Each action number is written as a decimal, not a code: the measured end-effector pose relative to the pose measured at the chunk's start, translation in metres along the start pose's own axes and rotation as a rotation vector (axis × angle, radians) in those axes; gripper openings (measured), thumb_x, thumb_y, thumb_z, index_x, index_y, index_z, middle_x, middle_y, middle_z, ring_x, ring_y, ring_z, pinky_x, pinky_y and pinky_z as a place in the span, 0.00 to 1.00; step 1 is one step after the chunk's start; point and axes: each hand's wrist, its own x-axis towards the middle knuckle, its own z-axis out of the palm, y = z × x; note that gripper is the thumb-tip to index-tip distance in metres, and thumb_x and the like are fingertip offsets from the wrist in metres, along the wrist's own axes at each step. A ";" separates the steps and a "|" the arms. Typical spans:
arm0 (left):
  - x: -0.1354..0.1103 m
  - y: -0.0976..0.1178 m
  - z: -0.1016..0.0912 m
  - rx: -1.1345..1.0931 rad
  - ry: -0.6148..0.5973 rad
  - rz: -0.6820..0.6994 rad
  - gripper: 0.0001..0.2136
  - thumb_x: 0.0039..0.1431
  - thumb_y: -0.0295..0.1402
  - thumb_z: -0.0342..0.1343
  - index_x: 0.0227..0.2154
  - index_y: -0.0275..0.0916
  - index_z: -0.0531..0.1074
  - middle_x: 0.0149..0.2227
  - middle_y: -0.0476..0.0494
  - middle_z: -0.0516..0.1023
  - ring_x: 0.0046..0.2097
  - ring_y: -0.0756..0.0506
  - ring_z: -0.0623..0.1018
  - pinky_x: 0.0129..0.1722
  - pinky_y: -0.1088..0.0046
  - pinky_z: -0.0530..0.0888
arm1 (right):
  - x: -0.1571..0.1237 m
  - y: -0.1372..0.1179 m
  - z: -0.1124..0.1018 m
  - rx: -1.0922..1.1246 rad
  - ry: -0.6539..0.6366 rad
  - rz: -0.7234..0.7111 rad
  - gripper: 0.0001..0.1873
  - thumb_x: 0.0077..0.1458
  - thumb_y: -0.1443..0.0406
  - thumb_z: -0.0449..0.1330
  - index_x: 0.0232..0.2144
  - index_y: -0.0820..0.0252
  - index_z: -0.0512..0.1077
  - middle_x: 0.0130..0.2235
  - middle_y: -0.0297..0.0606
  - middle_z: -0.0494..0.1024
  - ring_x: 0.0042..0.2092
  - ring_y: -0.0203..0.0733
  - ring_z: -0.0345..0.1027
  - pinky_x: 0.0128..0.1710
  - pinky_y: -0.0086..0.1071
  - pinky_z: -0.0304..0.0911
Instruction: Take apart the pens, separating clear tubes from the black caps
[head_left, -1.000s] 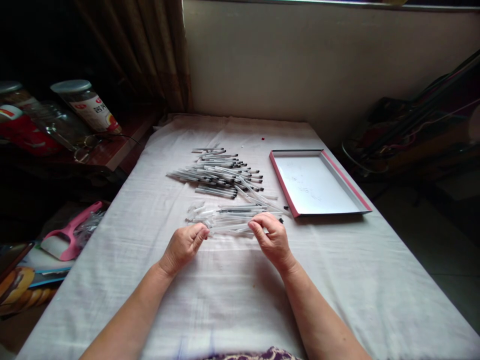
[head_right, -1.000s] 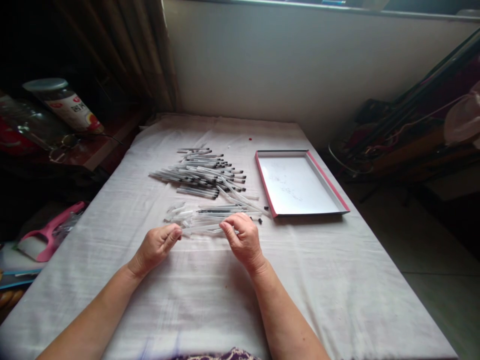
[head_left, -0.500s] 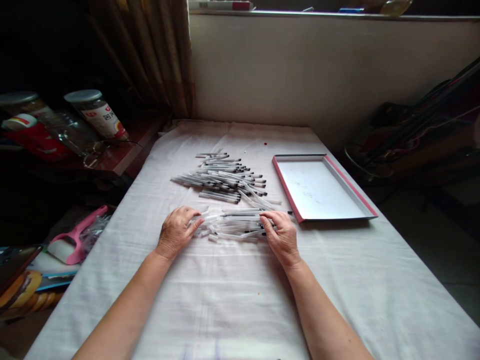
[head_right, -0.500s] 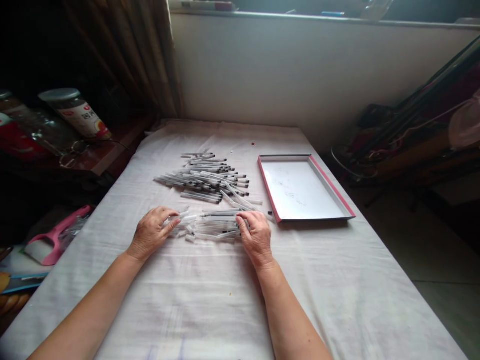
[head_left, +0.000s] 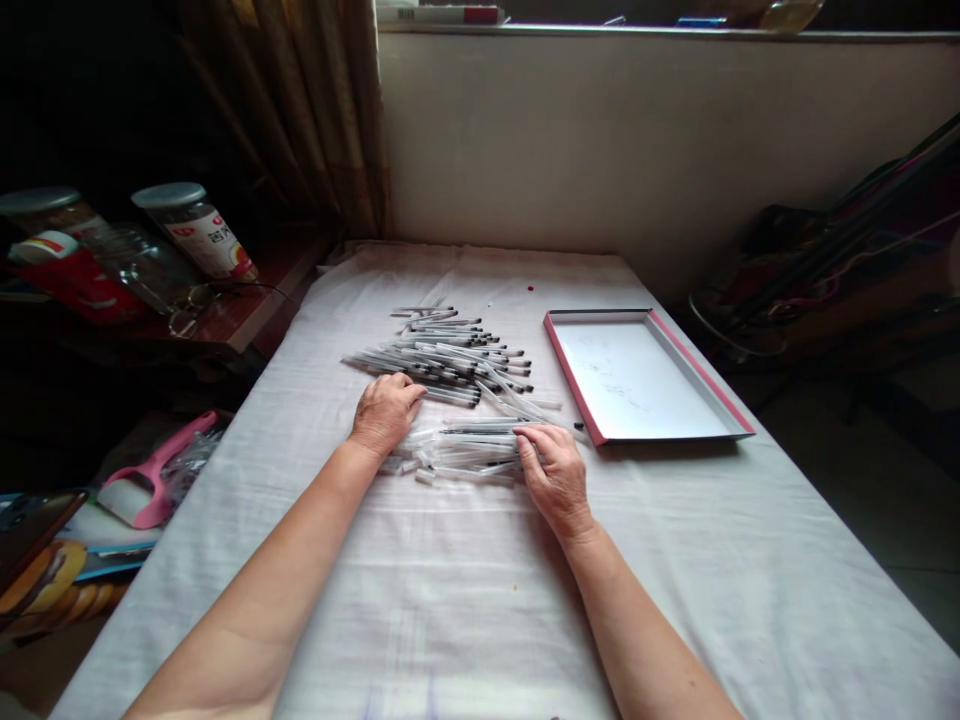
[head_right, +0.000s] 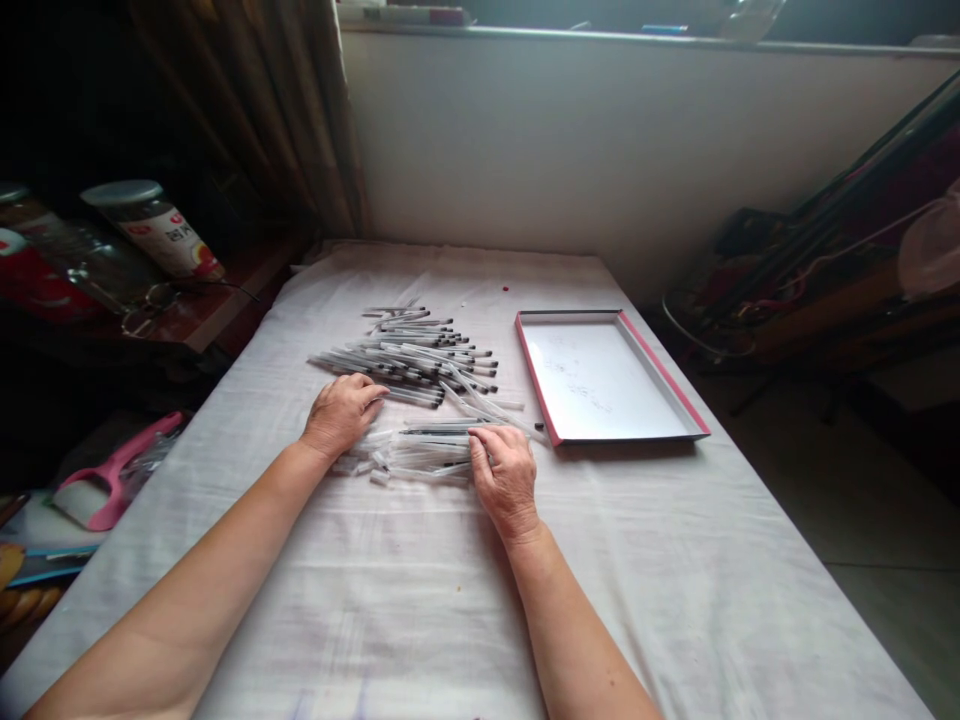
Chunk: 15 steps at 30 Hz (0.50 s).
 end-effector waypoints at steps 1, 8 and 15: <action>0.004 0.002 0.001 0.031 -0.025 -0.003 0.08 0.59 0.32 0.57 0.40 0.44 0.78 0.42 0.42 0.77 0.43 0.39 0.74 0.41 0.62 0.69 | 0.000 0.000 0.000 0.002 0.006 -0.007 0.11 0.62 0.63 0.56 0.38 0.56 0.78 0.38 0.41 0.81 0.42 0.46 0.72 0.46 0.42 0.66; 0.017 0.007 0.003 0.105 -0.075 0.043 0.03 0.58 0.32 0.59 0.34 0.40 0.75 0.40 0.40 0.77 0.43 0.39 0.73 0.41 0.63 0.67 | 0.001 0.000 -0.004 0.024 0.057 -0.009 0.10 0.62 0.64 0.56 0.37 0.57 0.78 0.37 0.41 0.81 0.41 0.47 0.71 0.45 0.43 0.66; 0.004 0.012 -0.013 0.096 -0.052 0.166 0.02 0.62 0.30 0.54 0.35 0.39 0.72 0.34 0.41 0.77 0.40 0.40 0.75 0.42 0.63 0.67 | 0.003 -0.001 -0.008 0.007 0.096 -0.036 0.10 0.62 0.64 0.56 0.37 0.55 0.79 0.36 0.41 0.81 0.40 0.46 0.72 0.45 0.43 0.66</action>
